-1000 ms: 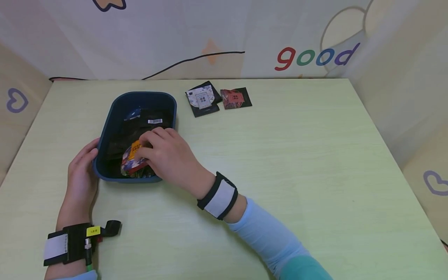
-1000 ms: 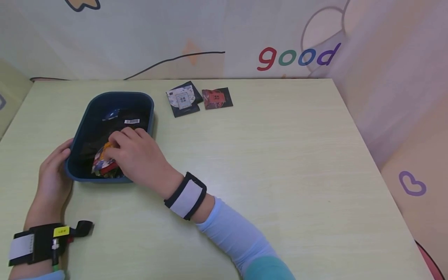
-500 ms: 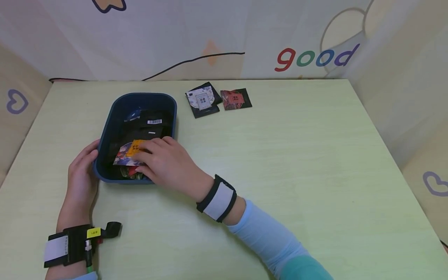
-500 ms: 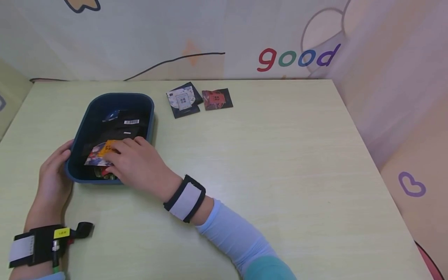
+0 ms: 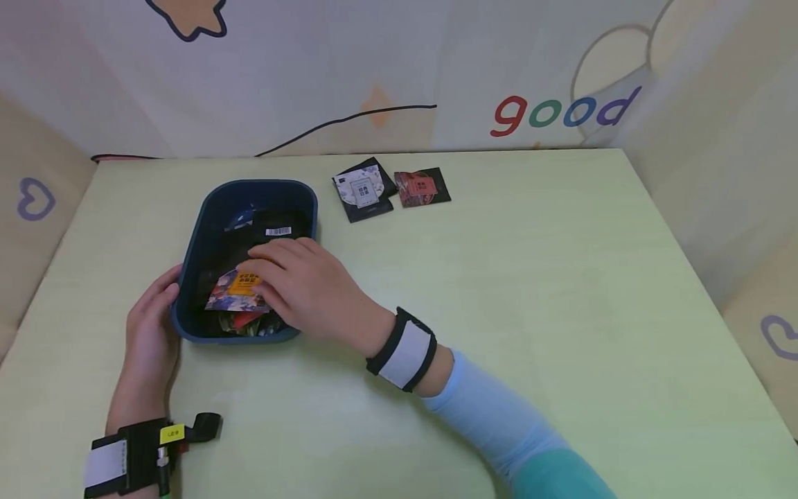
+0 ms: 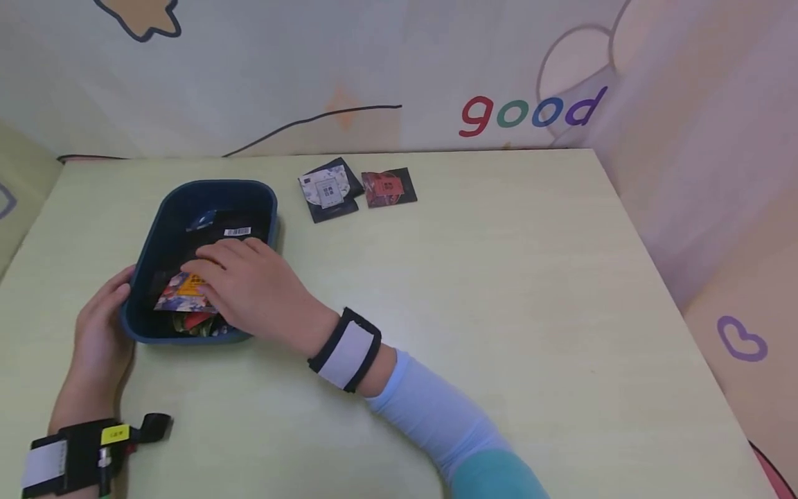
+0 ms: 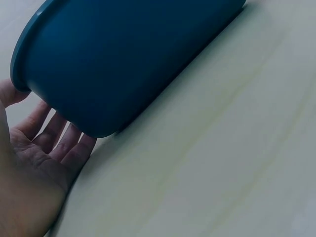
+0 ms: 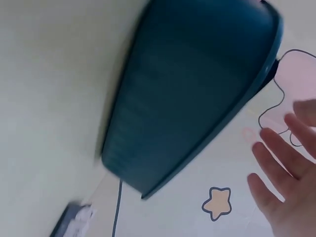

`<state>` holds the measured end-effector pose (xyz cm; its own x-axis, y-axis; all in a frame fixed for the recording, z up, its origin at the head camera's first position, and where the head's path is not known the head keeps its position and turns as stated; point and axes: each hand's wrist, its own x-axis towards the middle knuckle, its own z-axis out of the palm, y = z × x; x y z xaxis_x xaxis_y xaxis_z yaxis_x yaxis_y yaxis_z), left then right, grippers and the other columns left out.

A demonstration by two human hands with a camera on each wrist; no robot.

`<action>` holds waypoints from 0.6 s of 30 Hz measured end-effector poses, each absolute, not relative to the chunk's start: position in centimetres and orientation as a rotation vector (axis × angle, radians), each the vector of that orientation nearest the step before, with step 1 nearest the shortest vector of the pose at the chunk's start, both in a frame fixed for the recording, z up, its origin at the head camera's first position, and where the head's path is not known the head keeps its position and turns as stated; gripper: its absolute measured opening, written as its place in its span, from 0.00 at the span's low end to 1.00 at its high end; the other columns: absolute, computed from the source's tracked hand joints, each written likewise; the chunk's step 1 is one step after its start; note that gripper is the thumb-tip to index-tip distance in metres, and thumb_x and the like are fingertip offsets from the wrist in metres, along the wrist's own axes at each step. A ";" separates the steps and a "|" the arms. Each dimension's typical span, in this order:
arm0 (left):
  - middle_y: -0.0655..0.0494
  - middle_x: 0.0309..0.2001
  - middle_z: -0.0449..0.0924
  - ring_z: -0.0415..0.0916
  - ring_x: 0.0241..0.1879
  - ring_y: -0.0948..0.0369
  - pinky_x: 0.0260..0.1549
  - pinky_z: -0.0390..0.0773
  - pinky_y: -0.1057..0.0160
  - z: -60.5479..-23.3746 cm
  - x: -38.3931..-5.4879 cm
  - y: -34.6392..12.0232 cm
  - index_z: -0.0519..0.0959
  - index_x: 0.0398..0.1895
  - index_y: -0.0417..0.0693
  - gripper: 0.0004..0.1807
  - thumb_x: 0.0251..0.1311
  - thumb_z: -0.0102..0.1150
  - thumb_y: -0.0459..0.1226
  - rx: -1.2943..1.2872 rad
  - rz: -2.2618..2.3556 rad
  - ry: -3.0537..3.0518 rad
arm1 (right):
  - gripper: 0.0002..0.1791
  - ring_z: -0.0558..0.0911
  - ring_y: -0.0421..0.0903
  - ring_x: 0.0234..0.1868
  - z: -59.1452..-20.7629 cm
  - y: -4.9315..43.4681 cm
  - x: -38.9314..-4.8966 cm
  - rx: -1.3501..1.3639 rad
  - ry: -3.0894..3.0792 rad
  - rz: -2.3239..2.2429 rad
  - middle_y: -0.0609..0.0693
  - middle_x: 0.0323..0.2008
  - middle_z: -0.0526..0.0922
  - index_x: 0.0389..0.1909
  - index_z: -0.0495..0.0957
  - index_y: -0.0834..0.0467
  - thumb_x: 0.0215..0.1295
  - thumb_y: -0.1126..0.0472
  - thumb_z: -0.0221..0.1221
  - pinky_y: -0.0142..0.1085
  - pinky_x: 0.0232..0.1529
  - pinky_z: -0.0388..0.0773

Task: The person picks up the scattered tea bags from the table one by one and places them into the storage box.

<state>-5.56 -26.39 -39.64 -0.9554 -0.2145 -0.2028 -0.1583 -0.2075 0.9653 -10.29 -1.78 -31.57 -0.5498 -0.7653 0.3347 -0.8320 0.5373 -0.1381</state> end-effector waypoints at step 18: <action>0.65 0.57 0.74 0.65 0.58 0.68 0.45 0.75 0.83 -39.4 -5.3 -25.9 0.70 0.64 0.46 0.25 0.65 0.50 0.43 0.534 -2.477 -1.740 | 0.20 0.71 0.46 0.62 -34.5 3.1 -21.8 1.067 -2.797 0.499 0.52 0.61 0.76 0.60 0.70 0.55 0.71 0.56 0.44 0.40 0.65 0.68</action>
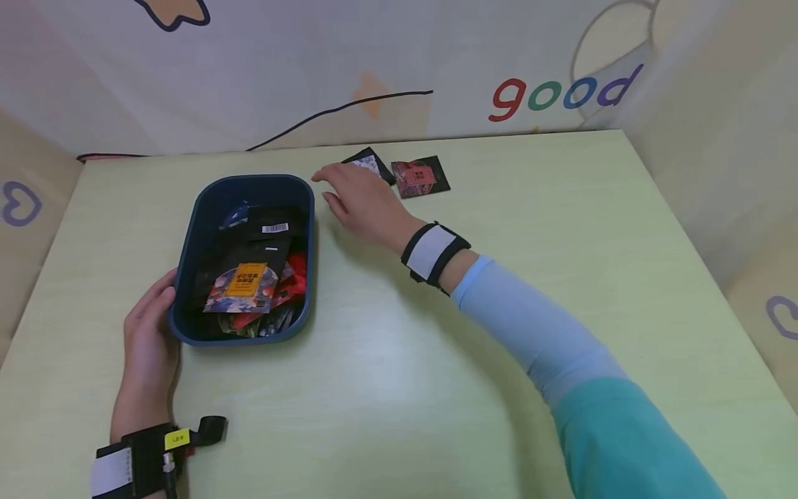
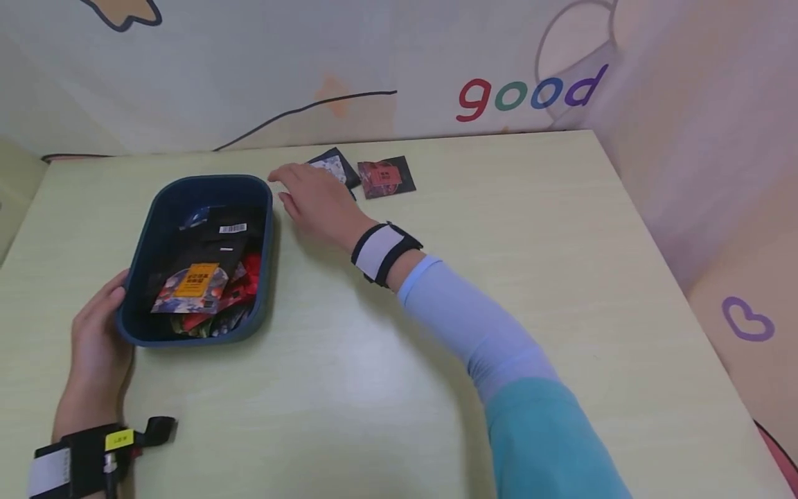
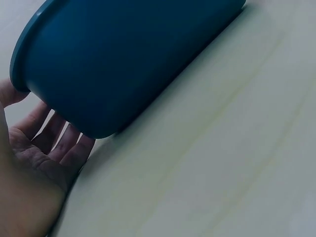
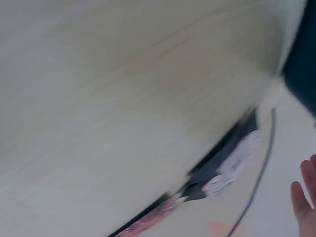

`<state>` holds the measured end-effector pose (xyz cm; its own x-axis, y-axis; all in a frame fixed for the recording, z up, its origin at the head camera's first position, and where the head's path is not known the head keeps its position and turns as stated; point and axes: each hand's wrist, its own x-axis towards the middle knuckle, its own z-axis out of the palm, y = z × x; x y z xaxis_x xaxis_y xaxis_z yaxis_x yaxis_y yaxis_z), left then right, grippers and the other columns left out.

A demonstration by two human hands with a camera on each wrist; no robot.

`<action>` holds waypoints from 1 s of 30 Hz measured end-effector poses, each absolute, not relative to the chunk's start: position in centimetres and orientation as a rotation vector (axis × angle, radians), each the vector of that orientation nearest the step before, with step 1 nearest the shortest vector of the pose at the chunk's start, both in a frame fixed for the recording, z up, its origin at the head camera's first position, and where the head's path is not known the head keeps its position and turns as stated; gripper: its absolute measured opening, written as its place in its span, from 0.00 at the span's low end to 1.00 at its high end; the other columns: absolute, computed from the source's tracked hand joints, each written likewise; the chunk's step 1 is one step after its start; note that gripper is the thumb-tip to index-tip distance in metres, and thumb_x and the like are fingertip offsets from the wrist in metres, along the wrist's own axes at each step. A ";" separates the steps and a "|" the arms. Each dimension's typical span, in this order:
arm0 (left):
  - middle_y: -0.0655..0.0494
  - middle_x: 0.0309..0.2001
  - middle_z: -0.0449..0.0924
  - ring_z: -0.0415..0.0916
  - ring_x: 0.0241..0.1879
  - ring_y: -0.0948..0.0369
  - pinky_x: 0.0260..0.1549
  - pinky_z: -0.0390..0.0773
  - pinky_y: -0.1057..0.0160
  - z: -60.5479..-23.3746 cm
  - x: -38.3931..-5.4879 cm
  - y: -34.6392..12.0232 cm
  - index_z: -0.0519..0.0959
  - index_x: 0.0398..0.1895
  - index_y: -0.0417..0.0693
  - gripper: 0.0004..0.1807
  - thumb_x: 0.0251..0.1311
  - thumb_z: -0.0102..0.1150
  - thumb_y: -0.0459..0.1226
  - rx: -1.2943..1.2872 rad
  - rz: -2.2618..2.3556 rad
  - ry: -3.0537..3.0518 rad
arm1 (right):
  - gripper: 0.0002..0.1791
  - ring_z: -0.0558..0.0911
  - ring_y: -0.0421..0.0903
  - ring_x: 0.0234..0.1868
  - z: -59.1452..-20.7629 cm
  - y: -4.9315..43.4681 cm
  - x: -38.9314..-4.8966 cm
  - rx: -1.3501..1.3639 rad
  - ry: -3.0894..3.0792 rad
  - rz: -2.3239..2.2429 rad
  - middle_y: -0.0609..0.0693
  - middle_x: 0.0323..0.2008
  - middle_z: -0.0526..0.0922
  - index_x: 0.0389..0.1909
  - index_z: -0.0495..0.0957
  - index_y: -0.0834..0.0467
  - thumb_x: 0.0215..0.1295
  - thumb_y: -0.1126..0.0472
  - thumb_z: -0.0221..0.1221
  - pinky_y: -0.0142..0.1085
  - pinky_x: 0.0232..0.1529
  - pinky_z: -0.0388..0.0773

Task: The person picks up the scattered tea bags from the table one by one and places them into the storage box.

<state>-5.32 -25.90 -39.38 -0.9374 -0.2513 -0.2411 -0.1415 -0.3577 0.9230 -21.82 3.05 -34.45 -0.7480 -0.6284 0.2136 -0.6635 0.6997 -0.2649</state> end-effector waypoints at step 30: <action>0.64 0.61 0.72 0.61 0.59 0.66 0.47 0.71 0.83 -39.1 -5.0 -26.0 0.72 0.63 0.50 0.24 0.66 0.48 0.46 0.540 -2.371 -1.883 | 0.30 0.71 0.51 0.59 -34.5 6.4 -28.4 1.033 -3.006 0.024 0.56 0.57 0.73 0.61 0.66 0.59 0.59 0.56 0.60 0.47 0.65 0.66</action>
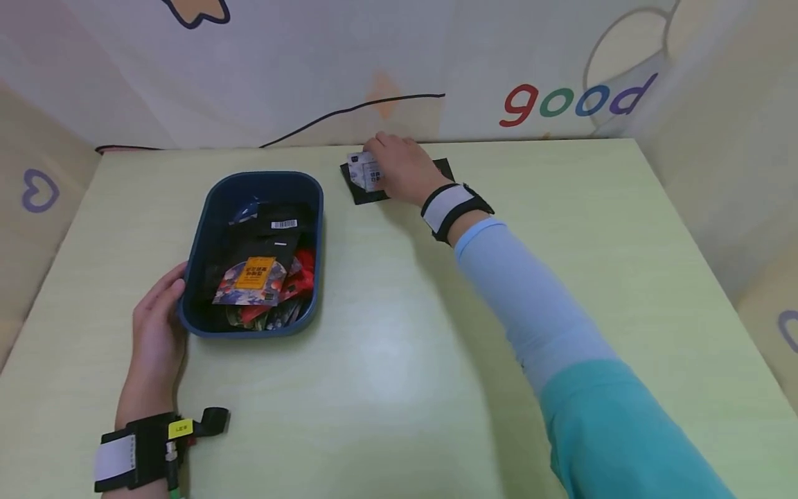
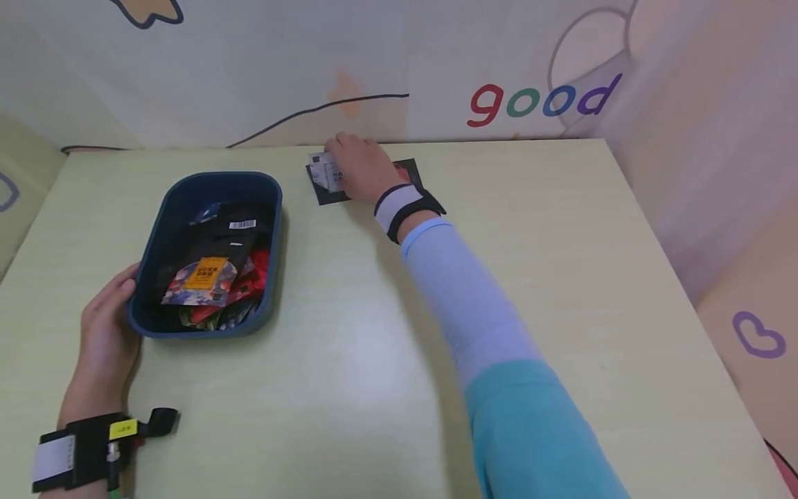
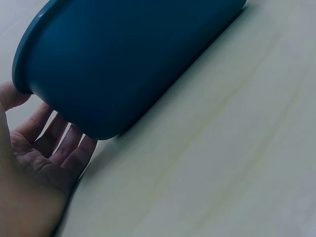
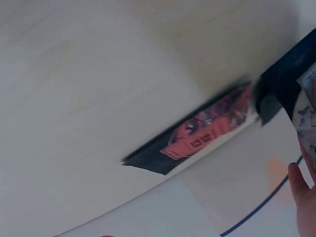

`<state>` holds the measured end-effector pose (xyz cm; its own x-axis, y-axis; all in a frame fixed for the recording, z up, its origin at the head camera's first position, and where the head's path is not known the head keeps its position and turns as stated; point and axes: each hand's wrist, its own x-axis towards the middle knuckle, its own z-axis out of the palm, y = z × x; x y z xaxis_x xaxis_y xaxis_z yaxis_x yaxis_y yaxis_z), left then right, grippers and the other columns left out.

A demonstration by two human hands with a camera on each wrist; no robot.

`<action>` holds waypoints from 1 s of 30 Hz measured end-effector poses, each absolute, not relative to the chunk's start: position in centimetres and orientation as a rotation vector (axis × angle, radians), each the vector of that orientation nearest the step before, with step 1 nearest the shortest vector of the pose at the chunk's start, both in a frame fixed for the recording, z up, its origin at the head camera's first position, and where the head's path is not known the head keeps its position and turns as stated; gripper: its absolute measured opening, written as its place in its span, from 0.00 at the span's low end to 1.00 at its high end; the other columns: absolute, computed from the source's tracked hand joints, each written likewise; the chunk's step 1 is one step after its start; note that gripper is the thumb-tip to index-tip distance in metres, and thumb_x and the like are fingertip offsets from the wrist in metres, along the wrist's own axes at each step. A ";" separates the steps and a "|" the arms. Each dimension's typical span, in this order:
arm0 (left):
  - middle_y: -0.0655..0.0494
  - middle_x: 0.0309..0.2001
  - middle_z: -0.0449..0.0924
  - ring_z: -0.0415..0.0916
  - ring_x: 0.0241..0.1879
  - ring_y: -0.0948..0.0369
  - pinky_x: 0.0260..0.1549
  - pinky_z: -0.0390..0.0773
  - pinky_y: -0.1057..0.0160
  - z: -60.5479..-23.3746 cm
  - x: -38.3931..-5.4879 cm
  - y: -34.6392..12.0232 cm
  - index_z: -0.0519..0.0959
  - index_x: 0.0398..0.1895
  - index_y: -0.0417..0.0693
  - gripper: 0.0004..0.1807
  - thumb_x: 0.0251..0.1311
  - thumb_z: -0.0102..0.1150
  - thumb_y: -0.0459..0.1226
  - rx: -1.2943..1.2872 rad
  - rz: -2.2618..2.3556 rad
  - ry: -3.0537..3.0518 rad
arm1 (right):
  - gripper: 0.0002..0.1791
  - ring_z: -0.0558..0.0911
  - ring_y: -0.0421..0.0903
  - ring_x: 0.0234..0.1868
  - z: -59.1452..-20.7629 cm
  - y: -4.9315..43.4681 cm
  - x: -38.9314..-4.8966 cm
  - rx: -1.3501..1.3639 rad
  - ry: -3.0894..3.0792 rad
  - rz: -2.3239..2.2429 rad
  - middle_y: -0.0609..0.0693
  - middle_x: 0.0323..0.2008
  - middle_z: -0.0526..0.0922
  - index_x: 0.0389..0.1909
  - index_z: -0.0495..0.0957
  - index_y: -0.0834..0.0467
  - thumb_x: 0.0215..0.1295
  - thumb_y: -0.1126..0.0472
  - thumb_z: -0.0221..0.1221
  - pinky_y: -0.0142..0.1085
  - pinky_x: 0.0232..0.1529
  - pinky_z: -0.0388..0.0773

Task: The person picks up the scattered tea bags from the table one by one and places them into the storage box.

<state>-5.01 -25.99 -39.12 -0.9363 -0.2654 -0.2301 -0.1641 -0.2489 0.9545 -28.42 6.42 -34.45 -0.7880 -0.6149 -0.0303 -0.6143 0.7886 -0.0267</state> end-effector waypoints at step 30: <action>0.66 0.64 0.67 0.54 0.64 0.65 0.70 0.55 0.66 -39.2 -5.1 -26.2 0.69 0.65 0.56 0.26 0.65 0.45 0.52 0.589 -2.283 -2.049 | 0.19 0.76 0.44 0.54 -31.5 -0.8 -21.6 -1.547 2.794 -0.221 0.48 0.55 0.81 0.58 0.74 0.51 0.69 0.52 0.47 0.39 0.58 0.75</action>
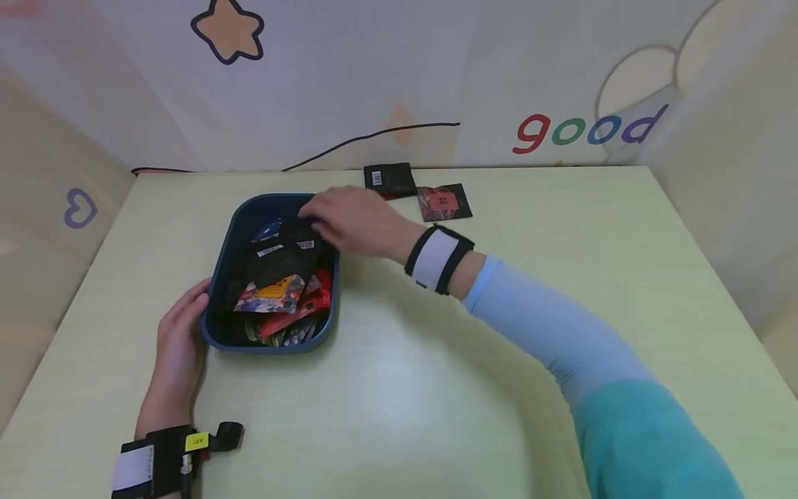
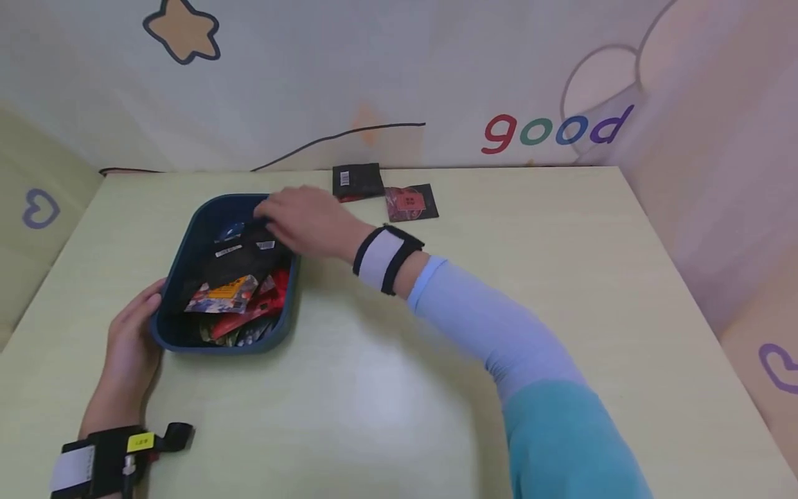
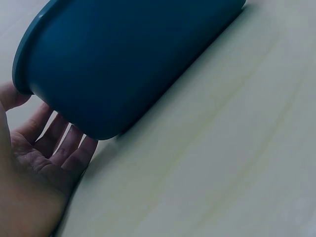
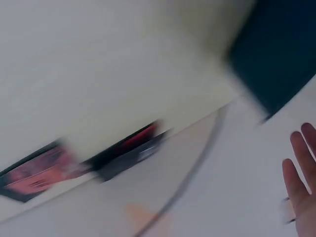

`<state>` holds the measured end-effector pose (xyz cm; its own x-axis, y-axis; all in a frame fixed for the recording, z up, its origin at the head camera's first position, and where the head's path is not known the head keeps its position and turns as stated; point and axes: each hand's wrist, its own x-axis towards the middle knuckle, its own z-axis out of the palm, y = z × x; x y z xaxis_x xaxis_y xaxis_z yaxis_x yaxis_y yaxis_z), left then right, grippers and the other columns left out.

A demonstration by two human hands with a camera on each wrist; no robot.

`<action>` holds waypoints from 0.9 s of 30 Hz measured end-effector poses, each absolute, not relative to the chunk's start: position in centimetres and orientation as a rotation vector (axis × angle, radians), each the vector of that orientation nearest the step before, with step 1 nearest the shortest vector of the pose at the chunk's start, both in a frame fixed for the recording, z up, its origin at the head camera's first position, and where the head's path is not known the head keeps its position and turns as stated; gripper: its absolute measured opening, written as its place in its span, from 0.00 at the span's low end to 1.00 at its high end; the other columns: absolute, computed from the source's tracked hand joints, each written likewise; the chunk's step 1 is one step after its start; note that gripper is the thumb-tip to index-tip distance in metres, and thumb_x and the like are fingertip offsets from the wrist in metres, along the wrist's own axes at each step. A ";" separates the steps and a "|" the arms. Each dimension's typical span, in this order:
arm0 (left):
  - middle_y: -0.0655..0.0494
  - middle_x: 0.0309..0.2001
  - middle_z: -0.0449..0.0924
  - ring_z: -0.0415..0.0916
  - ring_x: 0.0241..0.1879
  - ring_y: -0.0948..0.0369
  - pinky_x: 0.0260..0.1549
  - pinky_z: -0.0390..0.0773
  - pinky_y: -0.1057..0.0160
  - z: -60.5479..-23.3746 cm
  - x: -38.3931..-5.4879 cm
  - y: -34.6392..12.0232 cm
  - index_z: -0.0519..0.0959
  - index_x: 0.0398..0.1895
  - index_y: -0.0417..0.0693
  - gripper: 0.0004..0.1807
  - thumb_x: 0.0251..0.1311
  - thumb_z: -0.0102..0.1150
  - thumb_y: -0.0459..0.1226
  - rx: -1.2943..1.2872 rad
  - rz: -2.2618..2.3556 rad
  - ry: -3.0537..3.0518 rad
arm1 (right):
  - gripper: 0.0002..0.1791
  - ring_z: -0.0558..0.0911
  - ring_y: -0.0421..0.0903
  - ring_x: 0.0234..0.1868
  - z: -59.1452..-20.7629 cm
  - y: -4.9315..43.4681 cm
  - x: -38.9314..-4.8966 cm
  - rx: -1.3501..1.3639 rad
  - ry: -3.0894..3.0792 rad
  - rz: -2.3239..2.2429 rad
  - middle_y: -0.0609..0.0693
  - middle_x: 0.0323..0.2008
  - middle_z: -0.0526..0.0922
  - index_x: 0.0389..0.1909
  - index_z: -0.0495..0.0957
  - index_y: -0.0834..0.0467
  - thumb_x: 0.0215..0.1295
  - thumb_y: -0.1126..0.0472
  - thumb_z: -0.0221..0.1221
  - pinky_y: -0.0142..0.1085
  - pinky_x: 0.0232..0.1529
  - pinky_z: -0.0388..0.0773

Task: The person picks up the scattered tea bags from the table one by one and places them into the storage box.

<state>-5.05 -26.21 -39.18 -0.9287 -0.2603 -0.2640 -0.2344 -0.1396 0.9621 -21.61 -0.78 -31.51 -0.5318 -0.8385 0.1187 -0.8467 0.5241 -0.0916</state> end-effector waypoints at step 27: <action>0.67 0.61 0.69 0.58 0.61 0.66 0.54 0.66 0.78 -39.4 -4.8 -26.5 0.71 0.64 0.55 0.24 0.67 0.45 0.49 0.478 -2.295 -2.024 | 0.15 0.83 0.52 0.36 -36.9 6.3 -30.4 0.929 -2.958 -0.257 0.56 0.36 0.87 0.51 0.74 0.60 0.68 0.63 0.46 0.46 0.40 0.82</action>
<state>-4.83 -26.45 -39.45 -0.9514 -0.2344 -0.1998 -0.1690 -0.1451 0.9749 -30.38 6.27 -36.90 -0.8213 -0.5702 -0.0201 -0.5651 0.8081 0.1662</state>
